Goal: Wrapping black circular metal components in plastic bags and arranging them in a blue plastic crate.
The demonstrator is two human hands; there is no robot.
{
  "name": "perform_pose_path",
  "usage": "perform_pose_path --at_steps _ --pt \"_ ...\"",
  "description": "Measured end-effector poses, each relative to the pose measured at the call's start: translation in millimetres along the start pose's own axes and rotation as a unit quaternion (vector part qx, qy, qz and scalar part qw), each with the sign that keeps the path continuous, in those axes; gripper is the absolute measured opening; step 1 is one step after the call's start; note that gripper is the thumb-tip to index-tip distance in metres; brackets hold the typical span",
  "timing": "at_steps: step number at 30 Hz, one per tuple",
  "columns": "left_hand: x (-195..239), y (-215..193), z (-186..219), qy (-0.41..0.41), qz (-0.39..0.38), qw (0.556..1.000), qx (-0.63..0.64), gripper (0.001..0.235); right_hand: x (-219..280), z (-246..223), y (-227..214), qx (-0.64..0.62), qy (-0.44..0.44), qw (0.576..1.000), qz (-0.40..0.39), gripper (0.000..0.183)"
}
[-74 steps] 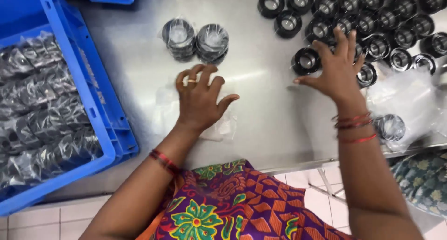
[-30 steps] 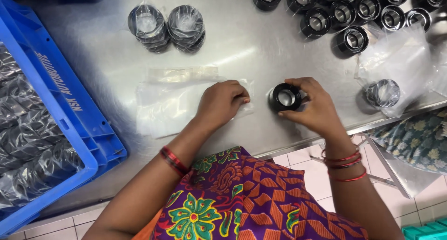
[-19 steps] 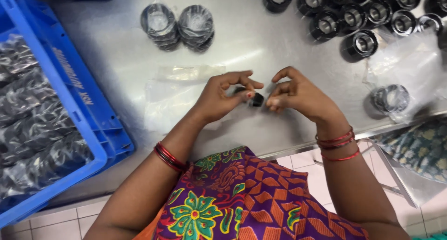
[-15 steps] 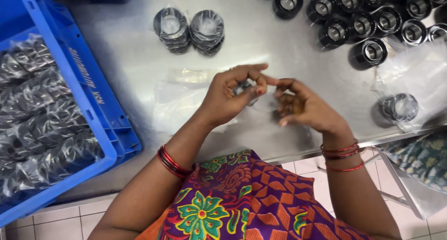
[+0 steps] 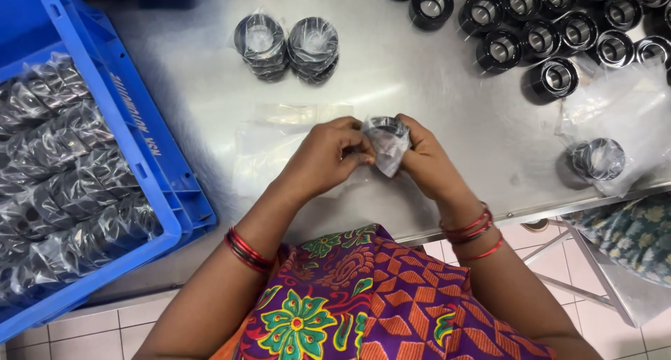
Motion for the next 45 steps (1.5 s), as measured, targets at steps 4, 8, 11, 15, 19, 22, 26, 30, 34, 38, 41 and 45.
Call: perform_pose_path --at_steps 4,8,11,15,19,22,26,30,34,38,41,45 --pt "-5 11 -21 0.012 0.020 0.998 0.054 0.011 14 -42 14 -0.153 0.117 0.975 -0.106 0.036" --pt "5 17 4 0.036 0.070 0.997 0.020 0.018 -14 -4 -17 0.347 -0.069 0.927 0.122 0.022" --pt "14 16 -1 0.046 0.114 0.991 -0.055 0.015 -30 -11 -19 0.581 -0.236 0.752 0.202 0.024" --pt "13 21 -11 0.058 0.073 0.978 -0.188 0.011 -66 -42 -22 0.489 -0.378 0.786 0.004 0.075" --pt "4 27 -11 0.009 0.083 0.980 -0.179 0.016 -165 -41 -85 0.535 -0.443 0.699 0.170 0.080" --pt "1 36 -22 -0.006 0.127 0.972 -0.198 0.012 -208 -38 -93 0.556 -0.365 0.709 0.233 0.085" --pt "6 32 -29 0.000 0.151 0.978 -0.143 0.011 -176 -33 -78 0.591 -0.335 0.699 0.222 0.083" --pt "9 22 -37 -0.088 0.147 0.985 0.033 0.016 -82 -67 -43 0.479 -0.172 0.858 0.071 0.091" --pt "6 23 -40 -0.074 0.137 0.985 0.068 0.015 -43 -72 -50 0.296 0.023 0.952 -0.068 0.090" --pt "2 30 -49 -0.047 0.100 0.984 0.140 0.012 -37 -65 -38 0.234 0.094 0.952 -0.172 0.081" --pt "2 31 -58 -0.052 0.070 0.967 0.241 0.010 -42 -57 -30 0.275 0.118 0.935 -0.189 0.075" --pt "1 25 -62 -0.046 0.049 0.957 0.283 0.009 -49 -51 -19 0.352 0.123 0.908 -0.192 0.068"
Point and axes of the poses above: each hand's wrist, its own x-axis away from the middle knuckle, its own y-axis out of the palm, z = x × y, the point moved 1 cm from there along -x, towards the middle knuckle, and after that the axes turned 11 degrees about z, right-handed, at the moved point
